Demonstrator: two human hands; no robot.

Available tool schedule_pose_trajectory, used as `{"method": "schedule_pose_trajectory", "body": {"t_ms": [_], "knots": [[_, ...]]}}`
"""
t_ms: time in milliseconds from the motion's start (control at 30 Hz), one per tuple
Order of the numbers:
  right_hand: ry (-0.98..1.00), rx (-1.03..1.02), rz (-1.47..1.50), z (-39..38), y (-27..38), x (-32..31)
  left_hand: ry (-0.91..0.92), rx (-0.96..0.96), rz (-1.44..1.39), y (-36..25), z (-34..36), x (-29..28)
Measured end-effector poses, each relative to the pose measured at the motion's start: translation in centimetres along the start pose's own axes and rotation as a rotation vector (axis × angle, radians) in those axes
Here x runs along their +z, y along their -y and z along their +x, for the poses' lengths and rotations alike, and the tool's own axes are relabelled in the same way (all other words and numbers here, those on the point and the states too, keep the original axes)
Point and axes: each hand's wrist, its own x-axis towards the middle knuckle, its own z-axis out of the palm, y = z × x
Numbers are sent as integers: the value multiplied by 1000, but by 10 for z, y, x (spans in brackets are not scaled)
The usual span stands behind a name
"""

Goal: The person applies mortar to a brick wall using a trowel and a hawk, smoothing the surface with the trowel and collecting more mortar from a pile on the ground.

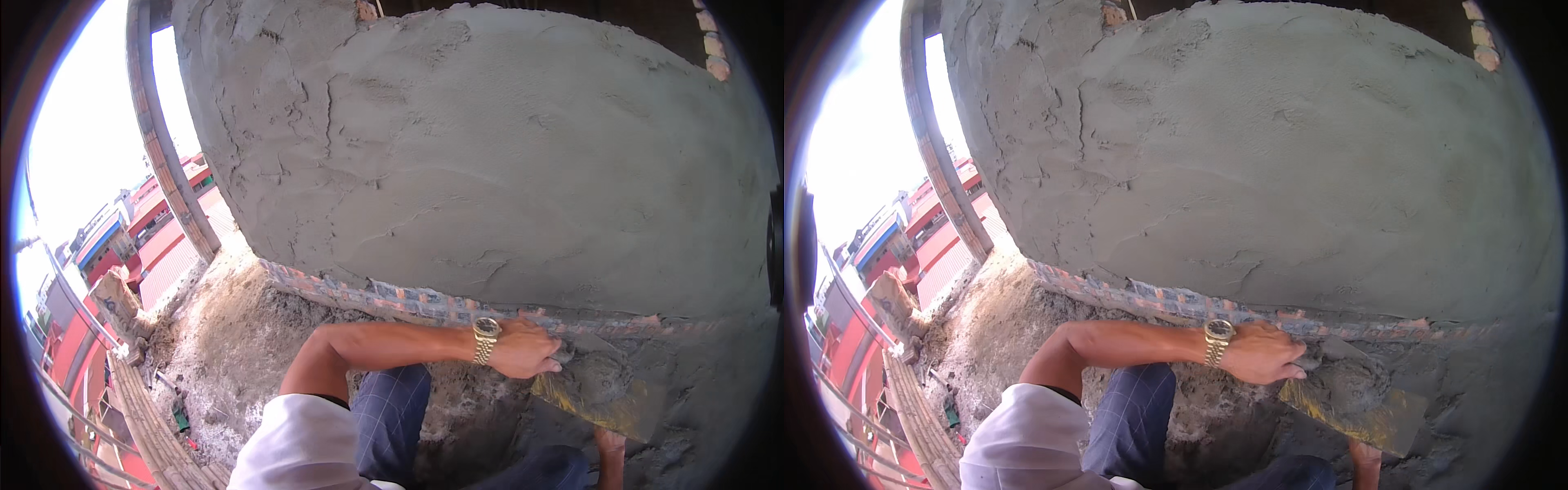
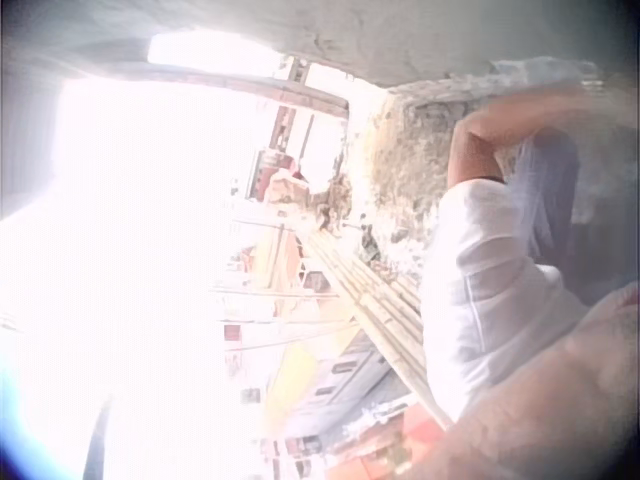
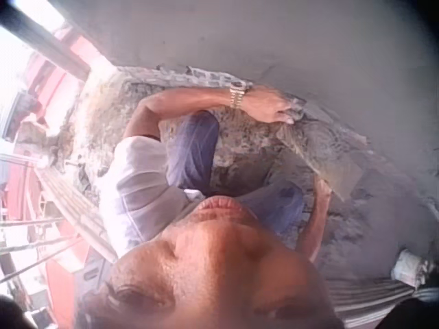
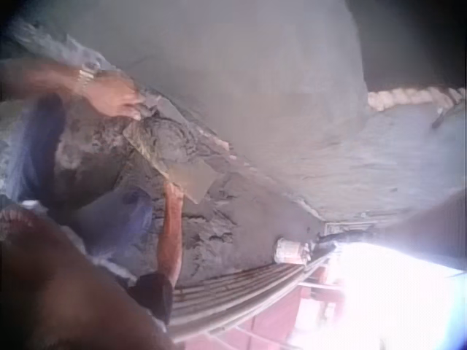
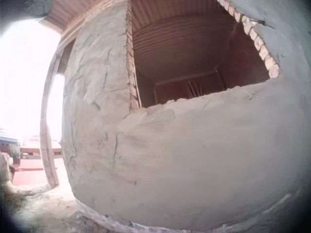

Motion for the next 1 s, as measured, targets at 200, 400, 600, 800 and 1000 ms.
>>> {"method": "schedule_pose_trajectory", "body": {"t_ms": [200, 400, 600, 800, 1000], "knots": [[-172, -303, -295, 209, 145, -94, -610, -544, -354, 96, -172, -44], [-498, -640, -304, 322, 322, -124, -797, -1031, -373, 155, -314, 13], [-399, -641, -66, 408, 432, -149, -986, -1039, -314, 178, -322, -13], [-131, -580, 46, 467, 503, -176, -1036, -1045, -263, 229, -316, -21], [-234, -619, -45, 477, 500, -182, -1126, -1030, -277, 209, -318, -17]]}}
